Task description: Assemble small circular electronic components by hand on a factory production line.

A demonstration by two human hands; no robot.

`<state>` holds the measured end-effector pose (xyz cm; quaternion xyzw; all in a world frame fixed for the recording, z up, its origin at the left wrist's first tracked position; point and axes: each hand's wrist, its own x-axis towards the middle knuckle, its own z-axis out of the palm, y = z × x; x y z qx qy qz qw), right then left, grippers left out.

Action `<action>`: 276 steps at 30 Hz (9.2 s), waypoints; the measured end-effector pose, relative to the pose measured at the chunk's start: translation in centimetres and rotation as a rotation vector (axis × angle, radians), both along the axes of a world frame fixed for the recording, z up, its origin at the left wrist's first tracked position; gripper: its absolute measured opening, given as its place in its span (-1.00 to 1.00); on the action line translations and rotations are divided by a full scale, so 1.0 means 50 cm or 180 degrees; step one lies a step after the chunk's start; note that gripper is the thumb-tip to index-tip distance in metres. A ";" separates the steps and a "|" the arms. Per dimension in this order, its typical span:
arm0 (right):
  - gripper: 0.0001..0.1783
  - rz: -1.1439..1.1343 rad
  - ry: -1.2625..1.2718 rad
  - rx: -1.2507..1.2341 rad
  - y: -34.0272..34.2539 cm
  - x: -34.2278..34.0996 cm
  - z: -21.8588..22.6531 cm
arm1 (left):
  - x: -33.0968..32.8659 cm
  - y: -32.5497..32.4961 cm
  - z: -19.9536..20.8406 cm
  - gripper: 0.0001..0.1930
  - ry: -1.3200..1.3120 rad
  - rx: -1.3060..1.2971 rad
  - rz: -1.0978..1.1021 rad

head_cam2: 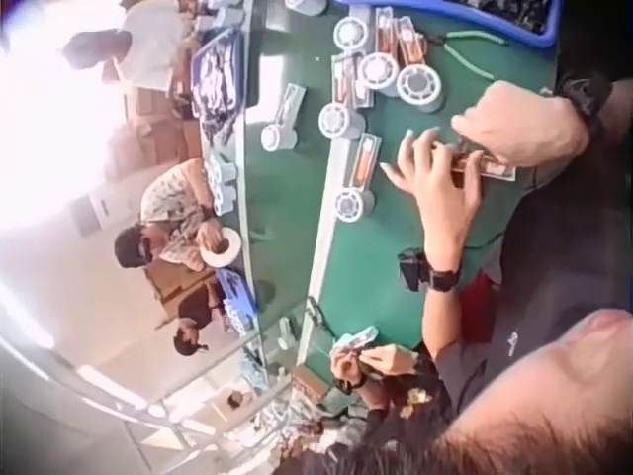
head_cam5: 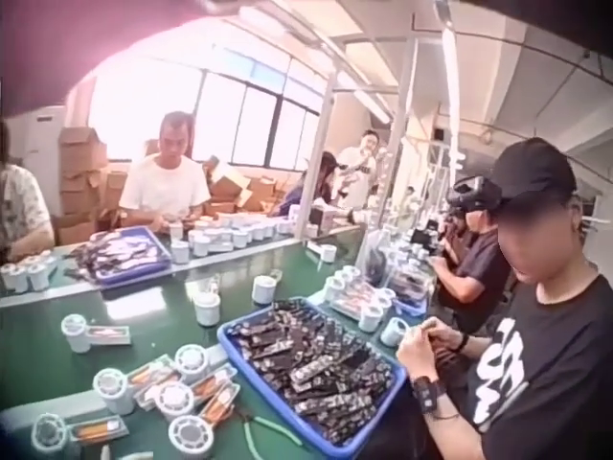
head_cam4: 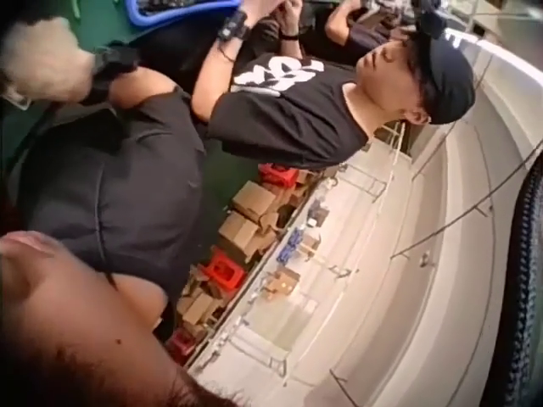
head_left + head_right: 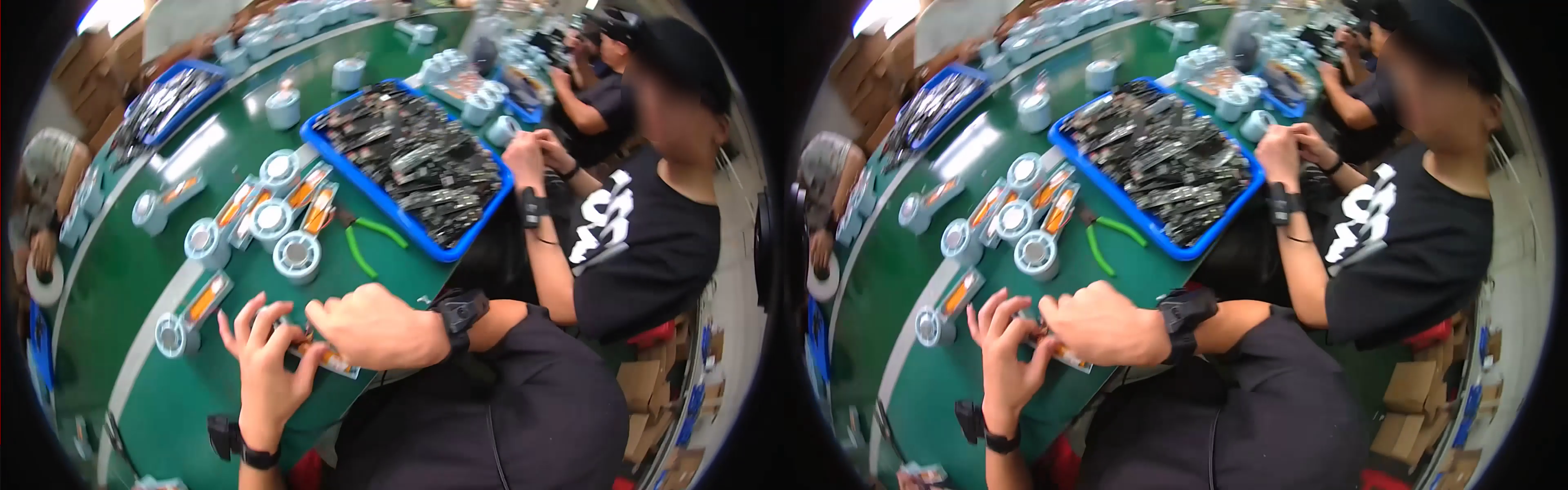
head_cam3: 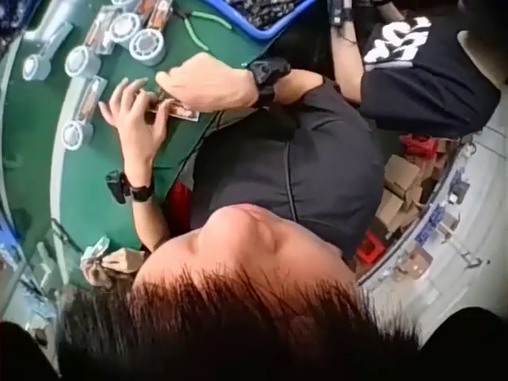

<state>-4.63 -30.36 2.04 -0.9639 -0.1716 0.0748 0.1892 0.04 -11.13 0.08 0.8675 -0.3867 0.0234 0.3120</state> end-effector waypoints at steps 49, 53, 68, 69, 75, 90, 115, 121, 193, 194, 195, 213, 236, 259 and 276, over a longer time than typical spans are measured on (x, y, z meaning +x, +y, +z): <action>-0.72 0.0093 -0.1230 0.1887 -0.034 -0.013 -0.098 | -0.039 -0.007 0.014 -0.84 -0.0978 0.1001 -0.0112; -0.72 -0.0007 -0.1237 0.1698 -0.023 -0.013 -0.096 | -0.015 0.014 -0.010 -0.88 -0.1329 0.0688 -0.0073; -0.69 -0.0199 -0.1253 0.1430 -0.001 -0.019 -0.090 | -0.023 0.033 -0.048 -0.91 -0.1401 -0.0116 -0.0045; -0.69 -0.0126 -0.1228 0.1478 -0.006 -0.013 -0.090 | -0.025 0.033 -0.043 -0.91 -0.1396 -0.0066 0.0029; -0.52 0.0160 0.0744 0.2355 -0.083 0.018 -0.072 | -0.021 0.018 -0.012 -0.91 -0.1421 -0.0014 0.0005; -0.60 -0.0215 0.0069 0.4146 -0.082 -0.048 -0.160 | 0.105 0.124 0.048 -0.88 -0.1808 -0.1081 0.1189; -0.83 0.0236 -0.1019 0.2342 -0.123 -0.039 -0.032 | 0.023 0.120 0.068 -0.63 0.0483 0.0939 -0.0336; -0.61 -0.1143 -0.2299 -0.0144 -0.306 0.059 0.017 | 0.045 0.074 0.027 -0.56 -0.0211 0.0740 -0.0581; -0.68 0.0299 -0.0604 0.2281 0.016 0.043 -0.076 | -0.117 0.067 -0.019 -0.75 0.1266 -0.1971 0.1201; -0.69 0.0211 -0.0720 0.2324 0.024 0.049 -0.076 | -0.108 0.066 -0.017 -0.75 0.1284 -0.1982 0.1141; -0.71 0.0140 -0.0816 0.2375 0.034 0.041 -0.072 | -0.110 0.069 -0.005 -0.75 0.1190 -0.1729 0.1153; -0.77 -0.0315 0.0647 0.3598 0.064 -0.003 -0.065 | -0.125 0.100 0.035 -0.65 0.1949 -0.1488 0.1083; -0.77 0.0414 -0.1403 0.2341 0.089 0.036 -0.065 | -0.081 0.121 -0.003 -0.62 0.0853 -0.1329 0.0783; -0.80 0.0410 -0.2074 0.1743 0.097 0.032 -0.057 | -0.085 0.099 -0.030 -0.58 0.2428 -0.2830 0.0202; -0.80 0.0781 -0.1723 0.2049 0.086 0.046 -0.050 | -0.091 0.117 -0.015 -0.86 0.2939 -0.2656 0.0357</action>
